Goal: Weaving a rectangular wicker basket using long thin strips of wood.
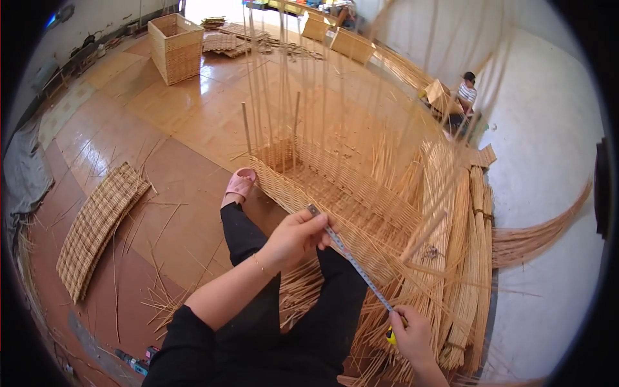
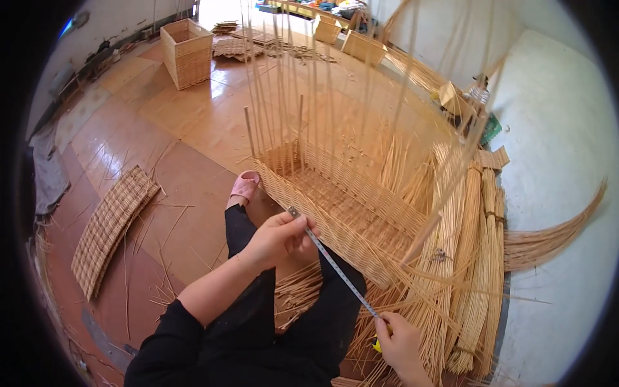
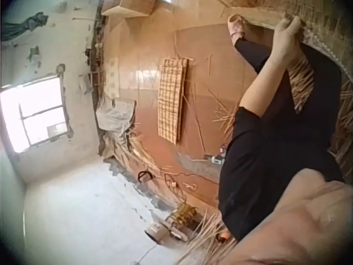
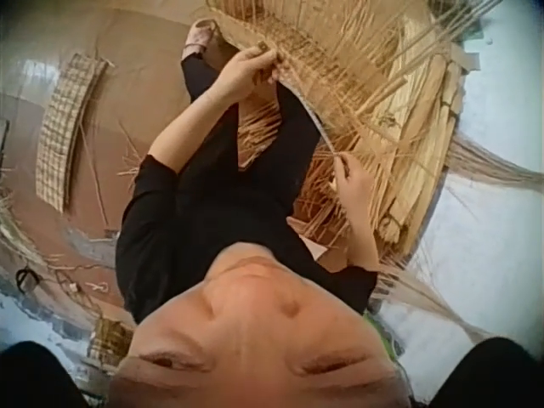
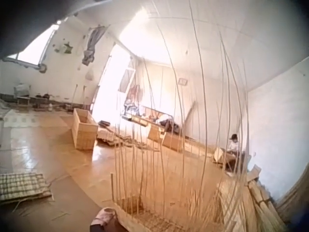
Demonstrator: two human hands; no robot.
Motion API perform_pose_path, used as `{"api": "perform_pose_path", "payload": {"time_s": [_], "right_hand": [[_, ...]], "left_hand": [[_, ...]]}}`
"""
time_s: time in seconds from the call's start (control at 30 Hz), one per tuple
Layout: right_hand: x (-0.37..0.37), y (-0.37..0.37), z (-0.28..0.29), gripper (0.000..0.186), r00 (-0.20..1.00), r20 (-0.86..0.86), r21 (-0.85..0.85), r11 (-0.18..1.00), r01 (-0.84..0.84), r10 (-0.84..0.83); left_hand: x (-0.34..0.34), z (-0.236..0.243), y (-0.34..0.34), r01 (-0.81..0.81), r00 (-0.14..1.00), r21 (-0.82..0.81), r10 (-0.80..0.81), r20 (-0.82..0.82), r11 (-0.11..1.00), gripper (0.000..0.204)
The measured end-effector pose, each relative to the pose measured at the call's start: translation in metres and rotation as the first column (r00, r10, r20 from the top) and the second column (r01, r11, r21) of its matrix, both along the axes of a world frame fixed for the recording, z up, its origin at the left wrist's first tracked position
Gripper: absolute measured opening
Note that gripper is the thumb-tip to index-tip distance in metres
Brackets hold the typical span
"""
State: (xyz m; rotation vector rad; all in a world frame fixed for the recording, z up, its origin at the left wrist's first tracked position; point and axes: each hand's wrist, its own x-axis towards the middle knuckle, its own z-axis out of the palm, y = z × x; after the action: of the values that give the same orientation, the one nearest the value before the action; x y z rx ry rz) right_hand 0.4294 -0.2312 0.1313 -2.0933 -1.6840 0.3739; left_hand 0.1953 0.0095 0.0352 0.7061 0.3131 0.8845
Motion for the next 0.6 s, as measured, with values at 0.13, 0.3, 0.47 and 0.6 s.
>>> {"api": "perform_pose_path", "payload": {"time_s": [0.13, 0.3, 0.47, 0.6], "right_hand": [[0.04, 0.005, 0.0, 0.014, 0.987, 0.085, 0.082, 0.988, 0.13, -0.137], [0.105, -0.027, 0.023, 0.014, 0.906, 0.409, 0.013, 0.993, 0.12, -0.115], [0.078, 0.02, 0.046, 0.017, 0.945, 0.324, -0.127, 0.992, -0.014, 0.055], [0.042, 0.074, 0.062, 0.013, 0.944, 0.327, -0.161, 0.987, 0.005, 0.048]], "left_hand": [[-0.051, -0.047, 0.123, -0.424, 0.857, 0.012, 0.406, -0.316, 0.905, 0.022], [-0.148, -0.095, 0.283, -0.651, 0.746, -0.043, 0.628, -0.221, 0.758, 0.012], [-0.141, -0.131, 0.355, -0.677, 0.728, -0.101, 0.643, -0.239, 0.729, 0.012], [-0.117, -0.152, 0.389, -0.595, 0.803, -0.225, 0.558, -0.208, 0.772, 0.015]]}}
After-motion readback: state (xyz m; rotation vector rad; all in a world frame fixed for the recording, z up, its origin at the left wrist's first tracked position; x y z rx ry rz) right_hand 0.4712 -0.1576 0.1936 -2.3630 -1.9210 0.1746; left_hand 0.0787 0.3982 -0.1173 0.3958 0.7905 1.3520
